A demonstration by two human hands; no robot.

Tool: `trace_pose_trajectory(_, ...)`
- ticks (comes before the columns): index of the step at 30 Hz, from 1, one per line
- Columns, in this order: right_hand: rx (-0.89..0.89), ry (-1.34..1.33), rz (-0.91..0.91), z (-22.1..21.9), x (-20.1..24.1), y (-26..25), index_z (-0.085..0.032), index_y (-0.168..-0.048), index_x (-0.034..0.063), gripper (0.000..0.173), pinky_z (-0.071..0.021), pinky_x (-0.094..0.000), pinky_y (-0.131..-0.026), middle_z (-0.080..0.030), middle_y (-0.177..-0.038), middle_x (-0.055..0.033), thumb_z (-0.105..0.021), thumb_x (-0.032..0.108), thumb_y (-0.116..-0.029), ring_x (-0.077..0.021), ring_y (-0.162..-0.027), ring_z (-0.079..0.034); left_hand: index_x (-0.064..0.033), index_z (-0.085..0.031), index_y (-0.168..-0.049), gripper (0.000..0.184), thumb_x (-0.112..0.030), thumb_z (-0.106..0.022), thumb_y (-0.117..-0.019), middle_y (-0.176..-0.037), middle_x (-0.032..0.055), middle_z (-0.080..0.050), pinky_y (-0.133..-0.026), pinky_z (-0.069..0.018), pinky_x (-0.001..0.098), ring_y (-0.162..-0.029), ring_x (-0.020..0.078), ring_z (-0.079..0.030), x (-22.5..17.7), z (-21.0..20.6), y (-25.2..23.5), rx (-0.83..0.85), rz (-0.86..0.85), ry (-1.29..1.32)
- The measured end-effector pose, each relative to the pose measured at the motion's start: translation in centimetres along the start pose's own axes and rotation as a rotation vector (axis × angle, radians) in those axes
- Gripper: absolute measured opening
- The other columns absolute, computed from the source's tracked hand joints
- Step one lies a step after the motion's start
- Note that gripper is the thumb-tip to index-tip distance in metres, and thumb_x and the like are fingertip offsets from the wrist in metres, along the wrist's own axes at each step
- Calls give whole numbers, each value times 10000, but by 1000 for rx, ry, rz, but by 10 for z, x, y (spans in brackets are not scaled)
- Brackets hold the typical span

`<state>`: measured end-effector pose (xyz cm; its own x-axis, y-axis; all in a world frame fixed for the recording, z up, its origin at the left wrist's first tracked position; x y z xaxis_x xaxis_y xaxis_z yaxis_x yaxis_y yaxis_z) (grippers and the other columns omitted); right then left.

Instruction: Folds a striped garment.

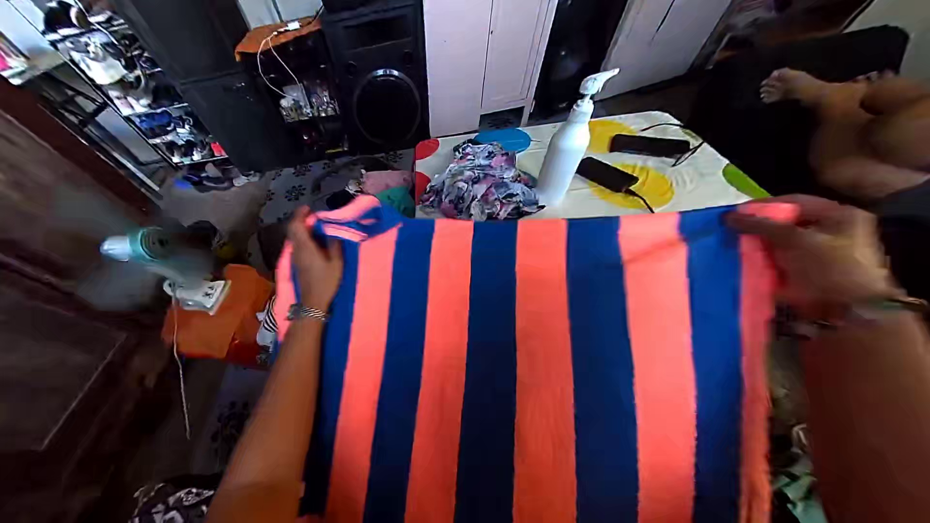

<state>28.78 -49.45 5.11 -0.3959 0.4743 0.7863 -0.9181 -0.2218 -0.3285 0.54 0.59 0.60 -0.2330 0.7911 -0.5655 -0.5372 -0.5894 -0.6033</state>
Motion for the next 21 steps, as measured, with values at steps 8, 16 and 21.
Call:
trace_pose_trajectory(8, 919, 194, 264, -167, -3, 166, -678, -1277, 32, 400, -426, -618, -1095, -619, -1355, -221, -720, 249, -943, -397, -1316, -551, -9, -528, -1455, 548, -232, -666, -974, -1533, 256, -451, -1207, -330, 523, -1458, 396, -392, -26, -88, 153, 967, 91, 94)
trace_pose_trajectory(16, 1224, 312, 374, -195, -33, 293, -710, -1216, 73, 430, -423, -617, -1048, -688, -1246, -172, -686, 403, -940, -392, -1233, -604, -87, -736, -1198, 330, -311, -692, -961, -1309, 119, -669, -1201, -281, 572, -1311, 310, -564, -68, -38, 290, 1320, -181, 192)
trace_pose_trajectory(21, 881, 364, 212, -183, -43, 251, -746, -1176, 61, 397, -370, -651, -1104, -649, -1319, -217, -706, 373, -935, -430, -1306, -548, -103, -744, -1165, 301, -313, -675, -961, -1236, 130, -688, -1143, -360, 548, -1255, 328, -584, -87, -55, 293, 1265, -268, 121)
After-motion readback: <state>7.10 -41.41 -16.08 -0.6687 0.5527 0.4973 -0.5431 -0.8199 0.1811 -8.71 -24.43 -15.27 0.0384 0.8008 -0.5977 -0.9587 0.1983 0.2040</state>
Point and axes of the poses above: each hand's wrist, its own y-axis away from the middle knuckle, its own z-axis out of the back of the hand, x = y × z, the point moved 1 cm from there along -y, towards the middle knuckle
